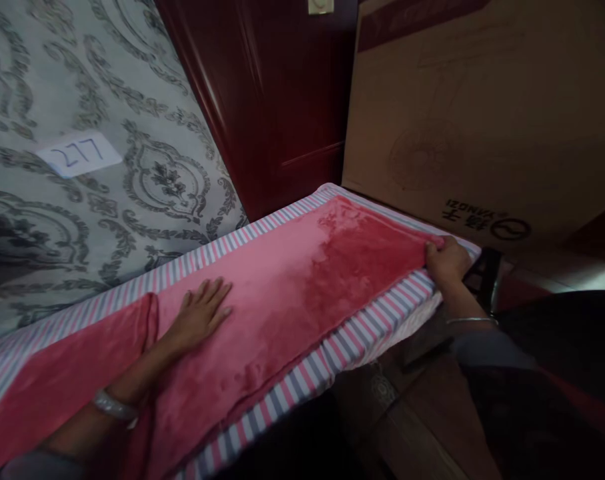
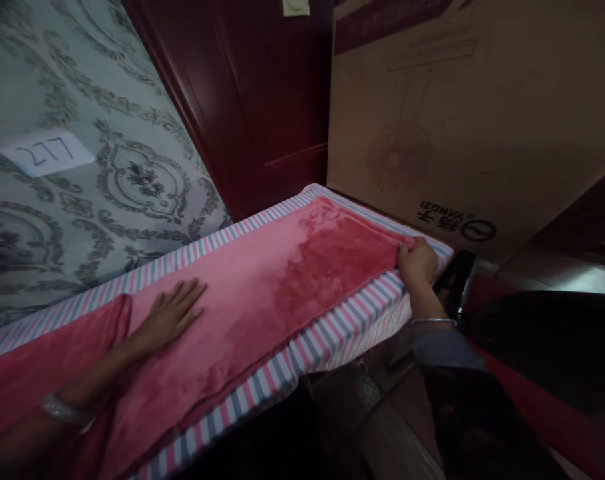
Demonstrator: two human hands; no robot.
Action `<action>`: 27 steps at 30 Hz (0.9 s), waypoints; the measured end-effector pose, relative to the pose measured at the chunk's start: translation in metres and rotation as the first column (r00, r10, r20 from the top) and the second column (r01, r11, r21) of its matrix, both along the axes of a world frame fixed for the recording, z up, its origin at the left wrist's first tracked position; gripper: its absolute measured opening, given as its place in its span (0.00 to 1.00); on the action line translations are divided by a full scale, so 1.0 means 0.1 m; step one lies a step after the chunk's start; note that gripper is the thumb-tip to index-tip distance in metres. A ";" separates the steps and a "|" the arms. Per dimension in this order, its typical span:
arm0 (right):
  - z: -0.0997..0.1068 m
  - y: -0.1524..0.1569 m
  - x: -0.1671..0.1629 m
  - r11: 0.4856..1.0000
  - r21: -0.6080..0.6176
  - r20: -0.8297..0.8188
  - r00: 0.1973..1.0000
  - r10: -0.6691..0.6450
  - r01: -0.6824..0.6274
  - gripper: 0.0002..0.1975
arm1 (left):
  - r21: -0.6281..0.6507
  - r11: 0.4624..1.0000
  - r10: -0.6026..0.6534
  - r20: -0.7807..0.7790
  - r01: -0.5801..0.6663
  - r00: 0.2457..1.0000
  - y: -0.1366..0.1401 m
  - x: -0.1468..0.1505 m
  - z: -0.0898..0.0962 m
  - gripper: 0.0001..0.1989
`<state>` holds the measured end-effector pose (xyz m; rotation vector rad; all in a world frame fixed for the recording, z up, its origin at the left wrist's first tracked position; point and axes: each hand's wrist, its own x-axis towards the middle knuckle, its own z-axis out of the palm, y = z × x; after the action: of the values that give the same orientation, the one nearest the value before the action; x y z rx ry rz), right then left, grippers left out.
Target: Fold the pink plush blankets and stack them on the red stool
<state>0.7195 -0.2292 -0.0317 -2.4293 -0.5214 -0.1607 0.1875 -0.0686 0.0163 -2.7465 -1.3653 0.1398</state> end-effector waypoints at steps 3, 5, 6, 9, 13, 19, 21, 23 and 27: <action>-0.02 -0.03 0.02 0.999 -0.041 -0.023 0.999 0.030 -0.031 0.19 | -0.003 0.975 0.224 0.014 -0.224 0.975 -0.03 -0.18 -0.04 0.32; -0.06 -0.05 0.06 0.996 -0.058 -0.034 0.997 0.064 -0.066 0.21 | -0.014 0.965 0.263 0.027 -0.263 0.964 -0.03 -0.22 -0.04 0.31; -0.09 -0.05 0.07 0.995 -0.054 -0.036 0.996 0.078 -0.080 0.21 | -0.015 0.965 0.264 0.032 -0.263 0.964 -0.04 -0.21 -0.04 0.31; -0.11 -0.05 0.07 0.997 -0.013 -0.039 0.996 0.078 -0.078 0.21 | 0.004 0.967 0.255 0.049 -0.256 0.966 -0.06 -0.19 -0.05 0.31; -0.02 -0.03 0.00 0.996 0.078 -0.113 0.992 0.058 -0.050 0.19 | 0.038 0.971 0.233 0.099 -0.238 0.967 -0.05 -0.21 -0.08 0.30; 0.12 0.03 -0.04 0.963 0.267 -0.200 0.980 0.009 0.046 0.21 | 0.011 0.974 0.219 0.201 -0.226 0.955 0.06 -0.25 -0.15 0.32; 0.13 0.05 -0.07 0.936 0.344 -0.234 0.972 0.009 0.074 0.22 | 0.010 0.976 0.209 0.246 -0.218 0.946 0.10 -0.27 -0.18 0.32; 0.15 0.07 -0.12 0.910 0.405 -0.253 0.967 0.025 0.082 0.19 | 0.007 0.980 0.188 0.314 -0.201 0.930 0.13 -0.31 -0.21 0.32; 0.27 0.14 -0.26 0.848 0.530 -0.219 0.967 0.132 0.004 0.12 | -0.070 0.993 0.114 0.616 -0.090 0.780 0.19 -0.42 -0.24 0.34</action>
<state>0.6939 -0.2151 -0.0051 -1.8537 -0.3818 0.0310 0.1457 -0.0496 -0.0076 -2.8656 -1.6419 -0.8230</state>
